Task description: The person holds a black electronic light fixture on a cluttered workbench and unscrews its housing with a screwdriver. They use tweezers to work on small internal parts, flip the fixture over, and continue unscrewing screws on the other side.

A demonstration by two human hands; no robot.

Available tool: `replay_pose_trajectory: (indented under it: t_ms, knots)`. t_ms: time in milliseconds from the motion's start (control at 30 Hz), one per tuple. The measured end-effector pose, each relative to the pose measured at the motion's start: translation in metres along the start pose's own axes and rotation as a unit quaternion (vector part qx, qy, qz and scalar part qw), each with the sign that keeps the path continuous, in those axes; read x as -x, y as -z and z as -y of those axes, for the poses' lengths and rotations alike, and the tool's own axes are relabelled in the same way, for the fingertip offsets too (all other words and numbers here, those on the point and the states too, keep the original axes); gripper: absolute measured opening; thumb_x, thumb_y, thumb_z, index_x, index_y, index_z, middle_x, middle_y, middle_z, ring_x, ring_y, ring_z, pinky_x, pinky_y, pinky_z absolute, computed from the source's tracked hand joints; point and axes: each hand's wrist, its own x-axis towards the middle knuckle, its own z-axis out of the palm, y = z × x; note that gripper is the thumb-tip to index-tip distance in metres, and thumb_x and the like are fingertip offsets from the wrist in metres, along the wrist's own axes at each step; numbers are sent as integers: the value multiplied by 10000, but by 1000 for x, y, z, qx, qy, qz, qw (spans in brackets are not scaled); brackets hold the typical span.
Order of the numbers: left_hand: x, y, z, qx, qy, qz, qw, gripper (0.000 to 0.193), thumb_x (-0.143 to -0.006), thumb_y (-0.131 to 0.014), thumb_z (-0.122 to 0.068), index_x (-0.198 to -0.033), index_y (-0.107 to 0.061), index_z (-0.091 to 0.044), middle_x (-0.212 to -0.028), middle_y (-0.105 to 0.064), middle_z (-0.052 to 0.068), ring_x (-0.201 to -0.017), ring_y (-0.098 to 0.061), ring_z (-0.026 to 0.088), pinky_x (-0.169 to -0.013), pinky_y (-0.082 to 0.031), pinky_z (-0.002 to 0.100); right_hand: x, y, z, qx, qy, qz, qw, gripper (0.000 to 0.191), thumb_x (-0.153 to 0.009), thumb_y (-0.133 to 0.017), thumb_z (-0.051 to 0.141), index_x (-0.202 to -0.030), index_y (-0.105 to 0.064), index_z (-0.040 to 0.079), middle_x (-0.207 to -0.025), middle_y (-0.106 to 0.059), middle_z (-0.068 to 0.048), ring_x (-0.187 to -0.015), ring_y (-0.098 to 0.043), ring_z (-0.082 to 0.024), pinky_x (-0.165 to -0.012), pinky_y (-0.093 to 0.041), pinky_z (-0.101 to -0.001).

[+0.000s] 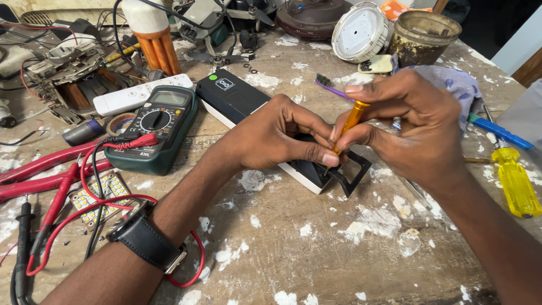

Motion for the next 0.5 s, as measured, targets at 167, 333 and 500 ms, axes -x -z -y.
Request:
replay_pose_trajectory:
  t_ms: [167,333,500]
  knots:
    - [0,1,-3,16,3,17,1000,249,-884,-809,-217,-1093,-802,-81,-1033,-834,54,-1023,-791,126,-1032,-593,322,1,0,4,-80,-81,3,994,411,-867,-725,-98,-1214,-534,9,-1088,-605,-84,-1120,-750,-197,-919,-663,-275]
    - [-3,1,-2,80,16,31,996,269,-884,-821,-205,-1111,-797,-62,-1046,-830,64,-1013,-784,112,-1001,-602,294,1,6,1,-47,-90,5,995,412,-872,-746,-132,-1215,-559,-2,-977,-772,-115,-984,-735,-180,-871,-620,-251]
    - [-2,-1,-2,10,25,3,1000,360,-763,-912,-190,-1073,-806,-42,-980,-826,56,-880,-752,87,-852,-600,253,4,3,3,-12,-46,-14,999,350,-921,-715,-163,-1223,-583,-46,-1102,-715,-150,-1022,-787,-225,-917,-681,-296]
